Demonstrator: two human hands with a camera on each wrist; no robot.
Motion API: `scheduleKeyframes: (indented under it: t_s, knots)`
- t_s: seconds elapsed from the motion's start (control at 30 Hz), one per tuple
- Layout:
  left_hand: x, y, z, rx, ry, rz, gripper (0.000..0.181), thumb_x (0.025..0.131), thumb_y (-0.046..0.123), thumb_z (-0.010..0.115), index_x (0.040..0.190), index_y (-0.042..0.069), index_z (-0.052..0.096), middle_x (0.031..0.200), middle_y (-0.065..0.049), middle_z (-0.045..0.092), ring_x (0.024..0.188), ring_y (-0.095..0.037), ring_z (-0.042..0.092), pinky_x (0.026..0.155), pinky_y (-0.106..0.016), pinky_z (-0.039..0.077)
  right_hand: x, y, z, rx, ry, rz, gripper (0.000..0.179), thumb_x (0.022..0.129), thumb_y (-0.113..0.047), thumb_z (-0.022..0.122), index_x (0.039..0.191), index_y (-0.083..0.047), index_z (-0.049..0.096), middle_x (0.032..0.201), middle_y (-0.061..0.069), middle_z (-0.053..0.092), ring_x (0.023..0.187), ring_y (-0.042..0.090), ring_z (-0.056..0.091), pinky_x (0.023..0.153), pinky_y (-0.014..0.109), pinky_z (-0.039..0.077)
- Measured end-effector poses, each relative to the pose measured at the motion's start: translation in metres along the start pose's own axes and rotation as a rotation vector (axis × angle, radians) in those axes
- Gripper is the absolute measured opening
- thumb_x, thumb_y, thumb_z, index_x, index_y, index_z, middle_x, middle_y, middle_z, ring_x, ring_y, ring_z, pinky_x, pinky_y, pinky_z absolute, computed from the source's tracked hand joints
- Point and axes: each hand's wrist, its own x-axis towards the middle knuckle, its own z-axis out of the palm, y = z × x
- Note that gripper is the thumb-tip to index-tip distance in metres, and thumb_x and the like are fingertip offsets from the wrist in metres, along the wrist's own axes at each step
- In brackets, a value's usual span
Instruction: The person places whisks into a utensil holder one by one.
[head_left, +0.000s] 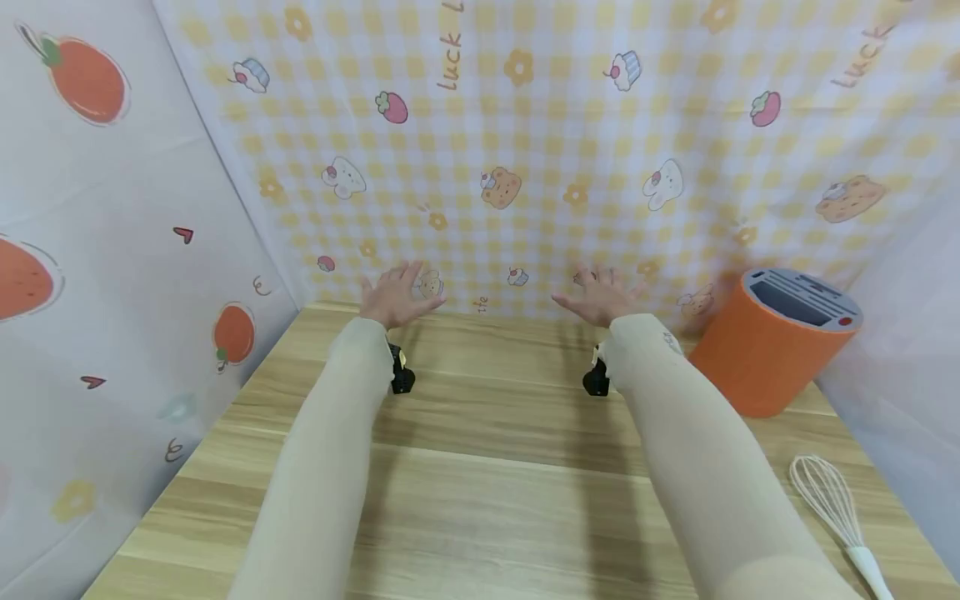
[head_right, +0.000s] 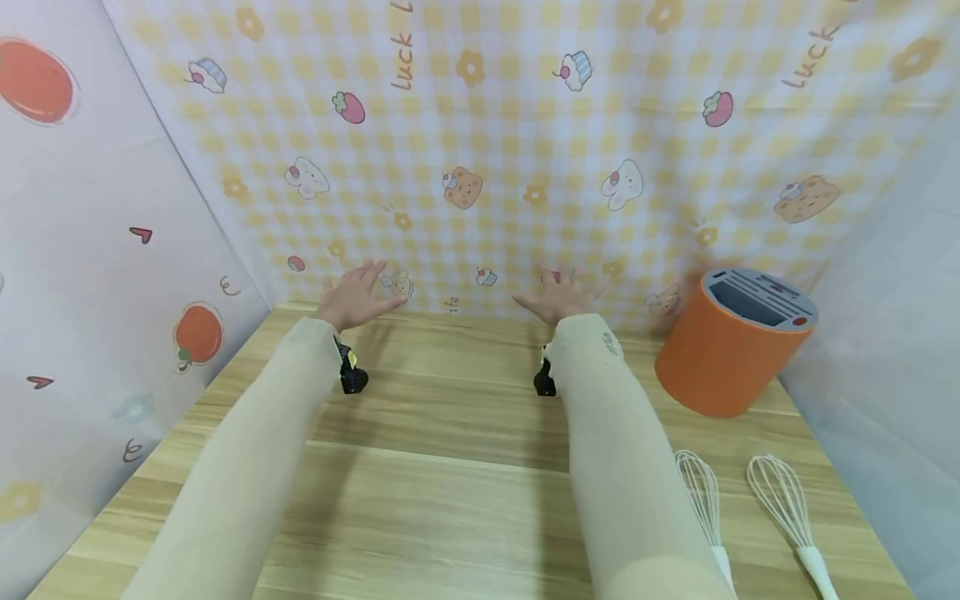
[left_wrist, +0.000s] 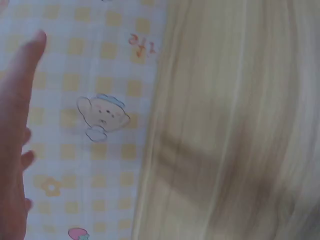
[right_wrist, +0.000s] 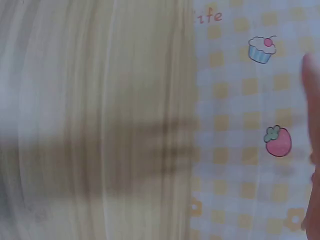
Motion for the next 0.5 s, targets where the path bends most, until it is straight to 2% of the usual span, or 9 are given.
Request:
scheduleKeyframes:
  t_s: [0.1,0.17,0.2,0.33,0.5]
  knots:
    - [-0.002,0.006,-0.004,-0.109,0.022,0.045,0.067,0.090,0.048,0.051,0.140,0.006,0.036,0.133,-0.019,0.045,0.118,-0.035,0.045,0.097,-0.055,0.031,-0.005,0.005,-0.006,0.079,0.012,-0.014,0.074,0.089,-0.056,0.043,0.145,-0.010,0.023,0.144,0.021,0.027,0.130,0.042,0.024,0.100,0.063,0.015]
    - [-0.002,0.011,-0.007,-0.158,0.028,0.073,0.051,0.091,0.035,0.056,0.130,0.003,0.049,0.119,-0.018,0.057,0.104,-0.031,0.055,0.086,-0.046,0.044,-0.009,0.008,-0.011,0.155,0.020,-0.020,0.062,0.091,-0.043,0.049,0.138,-0.003,0.036,0.136,0.021,0.040,0.120,0.040,0.040,0.096,0.055,0.031]
    - [-0.003,0.014,-0.009,-0.177,0.034,0.081,0.043,0.090,0.030,0.057,0.124,0.003,0.055,0.112,-0.016,0.061,0.098,-0.029,0.058,0.081,-0.043,0.047,-0.012,0.009,-0.015,0.192,0.024,-0.022,0.057,0.092,-0.037,0.050,0.134,-0.001,0.041,0.133,0.021,0.044,0.115,0.038,0.044,0.093,0.051,0.037]
    - [-0.002,0.030,-0.017,-0.236,0.070,0.107,0.028,0.089,0.023,0.060,0.111,0.006,0.064,0.101,-0.011,0.064,0.089,-0.023,0.060,0.074,-0.038,0.049,-0.024,0.012,-0.033,0.313,0.086,-0.029,0.047,0.093,-0.025,0.053,0.127,0.006,0.047,0.119,0.026,0.052,0.100,0.036,0.053,0.082,0.045,0.045]
    - [0.000,0.055,-0.031,-0.296,0.109,0.158,0.024,0.088,0.022,0.063,0.107,0.007,0.066,0.097,-0.009,0.064,0.087,-0.021,0.059,0.076,-0.037,0.048,-0.040,0.018,-0.059,0.318,0.184,-0.079,0.042,0.092,-0.022,0.055,0.126,0.003,0.050,0.110,0.025,0.058,0.088,0.033,0.060,0.076,0.043,0.048]
